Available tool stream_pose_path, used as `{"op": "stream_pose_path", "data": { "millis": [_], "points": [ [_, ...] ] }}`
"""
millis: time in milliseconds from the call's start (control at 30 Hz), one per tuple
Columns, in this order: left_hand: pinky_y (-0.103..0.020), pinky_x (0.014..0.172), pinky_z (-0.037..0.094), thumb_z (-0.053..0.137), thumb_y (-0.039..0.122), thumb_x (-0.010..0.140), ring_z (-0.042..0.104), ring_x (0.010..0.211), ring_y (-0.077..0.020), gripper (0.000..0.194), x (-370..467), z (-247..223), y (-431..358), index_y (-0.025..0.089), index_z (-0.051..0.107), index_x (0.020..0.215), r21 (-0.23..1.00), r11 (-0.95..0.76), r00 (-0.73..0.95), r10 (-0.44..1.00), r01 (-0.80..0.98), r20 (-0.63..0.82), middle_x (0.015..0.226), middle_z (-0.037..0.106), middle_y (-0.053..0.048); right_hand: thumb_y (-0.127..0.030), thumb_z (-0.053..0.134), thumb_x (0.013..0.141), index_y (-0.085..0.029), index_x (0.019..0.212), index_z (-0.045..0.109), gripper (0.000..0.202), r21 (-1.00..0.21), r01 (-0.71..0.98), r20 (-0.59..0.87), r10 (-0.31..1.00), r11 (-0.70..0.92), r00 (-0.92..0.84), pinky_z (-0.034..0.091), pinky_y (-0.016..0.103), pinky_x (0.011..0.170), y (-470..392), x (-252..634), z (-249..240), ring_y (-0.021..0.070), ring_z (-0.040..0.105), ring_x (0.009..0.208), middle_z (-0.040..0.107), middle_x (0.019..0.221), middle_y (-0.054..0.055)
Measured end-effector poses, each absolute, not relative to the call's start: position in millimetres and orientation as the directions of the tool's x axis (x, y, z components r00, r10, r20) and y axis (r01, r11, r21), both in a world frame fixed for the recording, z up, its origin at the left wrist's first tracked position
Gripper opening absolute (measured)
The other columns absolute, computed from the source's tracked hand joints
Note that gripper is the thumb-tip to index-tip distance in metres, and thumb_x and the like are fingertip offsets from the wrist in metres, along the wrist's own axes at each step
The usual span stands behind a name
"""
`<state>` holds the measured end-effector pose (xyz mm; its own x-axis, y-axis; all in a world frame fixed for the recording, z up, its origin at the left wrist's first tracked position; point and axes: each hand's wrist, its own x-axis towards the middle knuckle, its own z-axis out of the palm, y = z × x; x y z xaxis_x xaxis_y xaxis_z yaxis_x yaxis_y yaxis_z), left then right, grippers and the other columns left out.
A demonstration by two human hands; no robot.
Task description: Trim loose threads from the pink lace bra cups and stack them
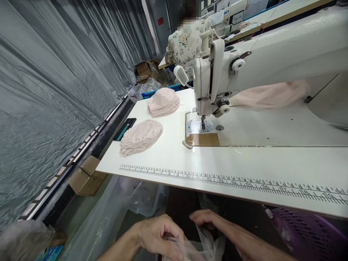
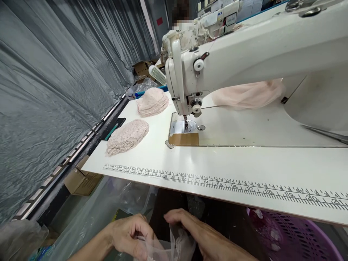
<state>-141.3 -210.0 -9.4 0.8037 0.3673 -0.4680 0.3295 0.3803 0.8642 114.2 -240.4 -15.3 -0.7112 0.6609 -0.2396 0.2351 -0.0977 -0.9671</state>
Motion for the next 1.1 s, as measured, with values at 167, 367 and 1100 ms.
{"op": "stream_pose_path", "data": {
  "millis": [167, 367, 1100],
  "points": [
    [-0.018, 0.048, 0.038, 0.062, 0.073, 0.071, 0.036, 0.046, -0.0058, 0.064, -139, -2, -206, 0.009, 0.069, 0.073, 0.907, 0.212, 0.846, 0.333, 0.363, -0.417, 0.056, 0.052, 0.000, -0.040, 0.081, 0.056, -0.019, 0.120, 0.061, 0.070, -0.960, 0.274, -0.198, 0.543, 0.062, -0.816, 0.045, 0.032, 0.084, -224, 101, -14, 0.0236, 0.055, 0.097, 0.063, 0.101, 0.005],
    [-0.017, 0.045, 0.033, 0.064, 0.063, 0.076, 0.030, 0.045, -0.0051, 0.054, -150, 0, -204, 0.010, 0.070, 0.072, 0.906, 0.211, 0.790, 0.444, 0.366, -0.422, 0.050, 0.045, 0.003, -0.039, 0.075, 0.067, -0.019, 0.069, 0.066, 0.022, -0.972, 0.228, -0.137, 0.638, 0.062, -0.758, 0.041, 0.027, 0.069, -233, 106, -30, 0.0150, 0.053, 0.071, 0.054, 0.071, -0.002],
    [-0.020, 0.063, 0.049, 0.062, 0.067, 0.076, 0.064, 0.065, -0.0149, 0.058, -150, -8, -201, 0.013, 0.077, 0.093, 0.867, 0.237, 0.727, 0.474, 0.439, -0.497, 0.077, 0.073, -0.009, -0.047, 0.070, 0.078, -0.017, 0.086, 0.073, 0.031, -0.979, 0.183, -0.194, 0.682, -0.089, -0.705, 0.051, 0.033, 0.077, -235, 125, -40, 0.0244, 0.067, 0.089, 0.071, 0.094, 0.010]
  ]
}}
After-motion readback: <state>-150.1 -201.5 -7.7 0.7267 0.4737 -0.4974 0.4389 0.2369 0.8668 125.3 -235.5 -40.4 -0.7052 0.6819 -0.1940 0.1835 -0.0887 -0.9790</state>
